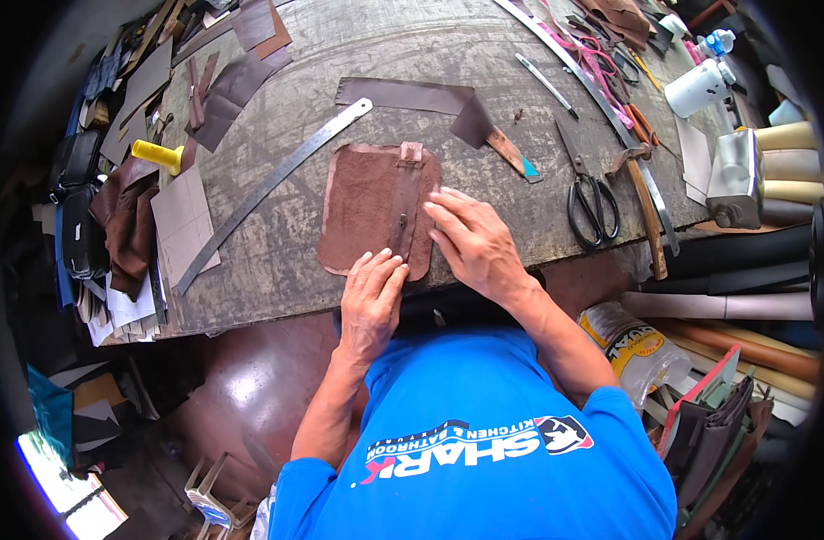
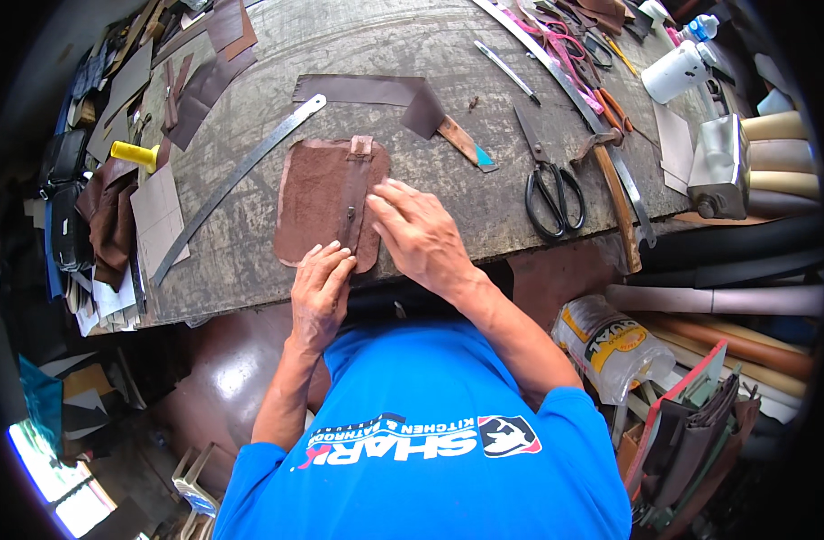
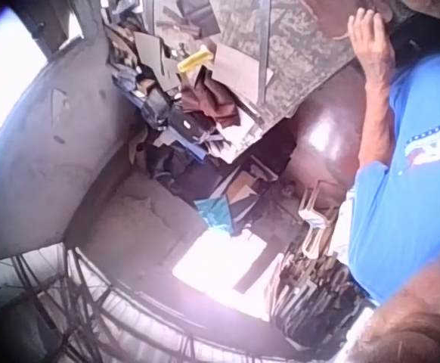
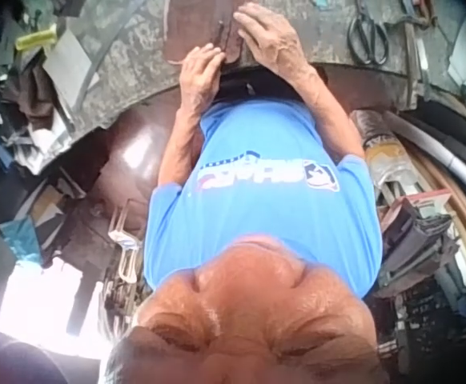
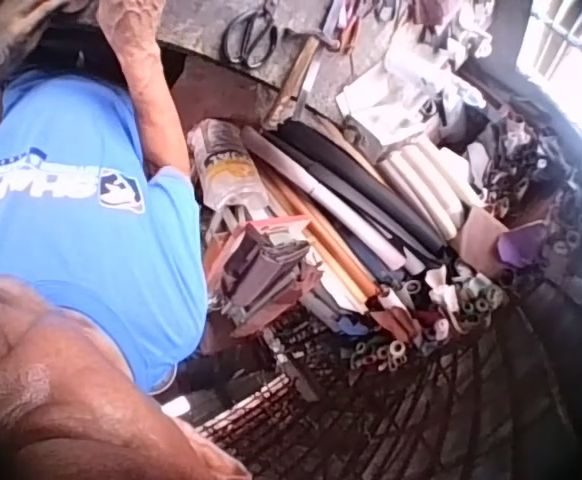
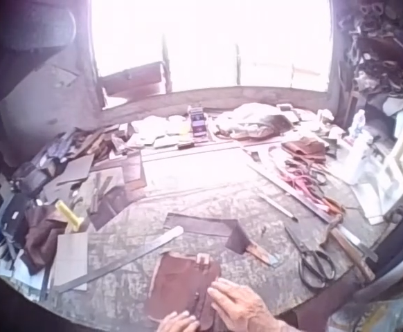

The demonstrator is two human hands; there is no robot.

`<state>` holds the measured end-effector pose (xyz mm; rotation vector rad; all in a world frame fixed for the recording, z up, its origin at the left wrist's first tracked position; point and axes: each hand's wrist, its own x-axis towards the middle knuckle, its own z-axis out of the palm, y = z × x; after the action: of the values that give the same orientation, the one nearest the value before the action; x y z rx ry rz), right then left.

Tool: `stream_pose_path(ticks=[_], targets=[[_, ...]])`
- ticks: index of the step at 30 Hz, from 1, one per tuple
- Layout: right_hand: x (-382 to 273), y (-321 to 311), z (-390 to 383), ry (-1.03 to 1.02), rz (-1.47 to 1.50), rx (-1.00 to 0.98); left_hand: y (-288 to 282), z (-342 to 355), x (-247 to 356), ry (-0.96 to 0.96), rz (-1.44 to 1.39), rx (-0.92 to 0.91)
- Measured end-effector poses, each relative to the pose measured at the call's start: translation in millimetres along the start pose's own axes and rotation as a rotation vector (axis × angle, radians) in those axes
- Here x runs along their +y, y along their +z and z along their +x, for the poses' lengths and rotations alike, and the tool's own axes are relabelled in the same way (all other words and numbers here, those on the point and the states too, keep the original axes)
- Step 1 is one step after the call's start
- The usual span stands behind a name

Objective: The recorder is assembling and hammering a leather pouch with a zipper.

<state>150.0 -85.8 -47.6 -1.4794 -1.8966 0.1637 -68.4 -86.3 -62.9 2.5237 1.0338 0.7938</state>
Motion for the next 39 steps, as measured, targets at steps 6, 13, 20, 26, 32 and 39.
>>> stream_pose_path(ticks=[6,13,20,26,32,39], targets=[[38,36,46,-0.148,-0.187,-0.122,3,-4,2,-0.008,-0.006,0.022],[39,45,41,-0.142,-0.257,-0.102,8,-14,9,0.02,0.077,0.055],[38,40,41,-0.108,-0.221,-0.18,5,-15,9,0.028,0.051,0.053],[34,43,37,-0.079,-0.282,-0.237,3,-14,16,0.024,0.114,0.03],[51,25,46,-0.124,-0.174,-0.449,4,10,9,-0.118,-0.024,0.073],[45,24,44,-0.088,-0.169,-0.484,16,24,7,-0.096,0.203,0.002]])
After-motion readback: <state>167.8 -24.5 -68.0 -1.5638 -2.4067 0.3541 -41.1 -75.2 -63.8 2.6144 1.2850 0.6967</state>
